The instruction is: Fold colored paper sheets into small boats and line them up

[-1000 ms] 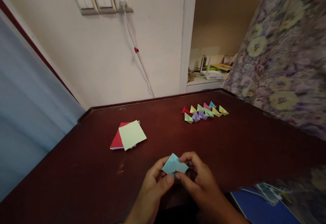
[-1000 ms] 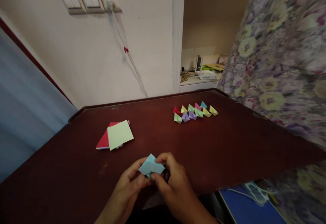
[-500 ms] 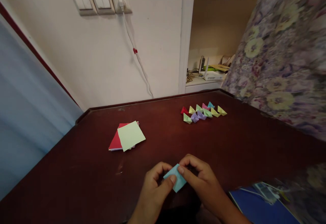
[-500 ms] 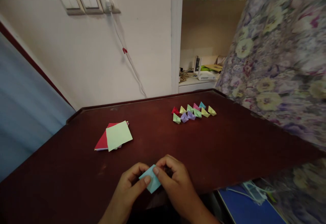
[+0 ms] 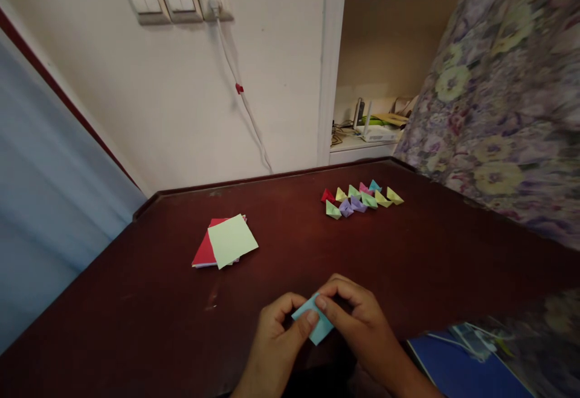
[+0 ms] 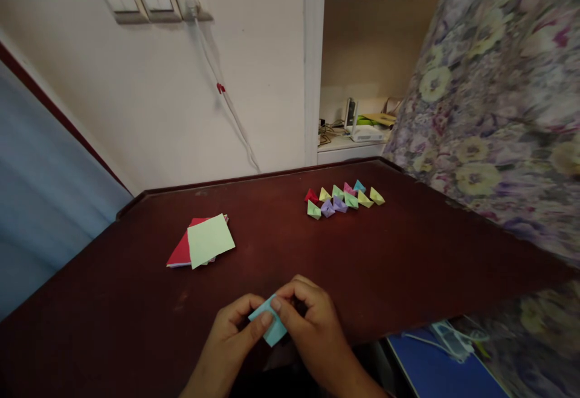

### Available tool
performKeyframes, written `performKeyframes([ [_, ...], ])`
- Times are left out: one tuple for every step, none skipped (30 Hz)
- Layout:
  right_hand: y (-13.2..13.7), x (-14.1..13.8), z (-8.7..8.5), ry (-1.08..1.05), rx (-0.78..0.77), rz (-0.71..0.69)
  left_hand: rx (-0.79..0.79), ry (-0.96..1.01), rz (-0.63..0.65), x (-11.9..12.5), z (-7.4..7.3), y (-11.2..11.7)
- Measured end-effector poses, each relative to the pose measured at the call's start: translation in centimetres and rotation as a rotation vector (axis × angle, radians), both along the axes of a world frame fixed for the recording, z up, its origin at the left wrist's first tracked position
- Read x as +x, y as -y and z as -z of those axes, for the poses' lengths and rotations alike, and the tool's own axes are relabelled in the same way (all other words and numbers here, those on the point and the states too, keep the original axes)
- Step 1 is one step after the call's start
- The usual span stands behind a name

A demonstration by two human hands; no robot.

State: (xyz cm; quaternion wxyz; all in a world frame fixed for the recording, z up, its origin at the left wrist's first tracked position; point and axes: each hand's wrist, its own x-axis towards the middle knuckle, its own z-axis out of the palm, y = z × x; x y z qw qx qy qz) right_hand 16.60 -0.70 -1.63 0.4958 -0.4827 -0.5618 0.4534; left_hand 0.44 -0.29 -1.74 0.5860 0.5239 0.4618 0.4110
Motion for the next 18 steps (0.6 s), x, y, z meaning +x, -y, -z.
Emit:
performKeyframes([
  [-0.03, -0.01, 0.05, 0.007, 0.004, 0.008, 0.004, 0.001, -0.006, 0.02, -0.04, 0.01],
  [-0.05, -0.02, 0.09, 0.014, 0.008, 0.012, 0.006, 0.003, -0.01, 0.05, -0.07, 0.01],
  [-0.07, -0.05, 0.1, 0.021, 0.013, 0.014, 0.006, 0.004, -0.012, 0.06, -0.09, 0.01],
  [-0.09, -0.09, 0.1, 0.025, 0.016, 0.016, 0.009, 0.0, -0.015, 0.07, -0.09, 0.0],
  [-0.09, -0.14, 0.08, 0.028, 0.018, 0.016, 0.015, -0.008, -0.021, 0.07, -0.08, -0.01],
  [-0.08, -0.18, 0.05, 0.028, 0.016, 0.014, 0.019, -0.016, -0.028, 0.06, -0.05, -0.03],
  [-0.06, -0.24, 0.02, 0.027, 0.015, 0.01, 0.021, -0.02, -0.036, 0.05, -0.02, -0.03],
  [-0.03, -0.29, 0.01, 0.027, 0.015, 0.004, 0.02, -0.018, -0.044, 0.03, 0.03, -0.04],
  [0.0, -0.33, 0.01, 0.027, 0.019, -0.001, 0.016, -0.012, -0.049, 0.01, 0.07, -0.05],
  [0.01, -0.37, 0.02, 0.028, 0.026, -0.003, 0.011, -0.002, -0.048, -0.01, 0.1, -0.05],
  [0.01, -0.4, 0.06, 0.031, 0.034, -0.001, 0.005, 0.003, -0.042, -0.02, 0.13, -0.07],
  [-0.01, -0.42, 0.1, 0.033, 0.039, 0.008, 0.003, 0.001, -0.034, -0.03, 0.15, -0.08],
  [-0.05, -0.41, 0.14, 0.034, 0.04, 0.02, 0.006, -0.004, -0.029, -0.04, 0.18, -0.1],
  [-0.09, -0.4, 0.16, 0.031, 0.034, 0.033, 0.009, -0.008, -0.027, -0.04, 0.21, -0.12],
  [-0.15, -0.37, 0.18, 0.026, 0.024, 0.04, 0.011, -0.009, -0.03, -0.06, 0.26, -0.15],
  [-0.19, -0.33, 0.18, 0.018, 0.013, 0.042, 0.01, -0.007, -0.039, -0.09, 0.34, -0.17],
  [-0.23, -0.28, 0.17, 0.007, 0.002, 0.038, 0.005, -0.004, -0.053, -0.14, 0.44, -0.2],
  [-0.24, -0.23, 0.16, -0.006, -0.009, 0.029, 0.002, 0.001, -0.071, -0.21, 0.56, -0.23],
])
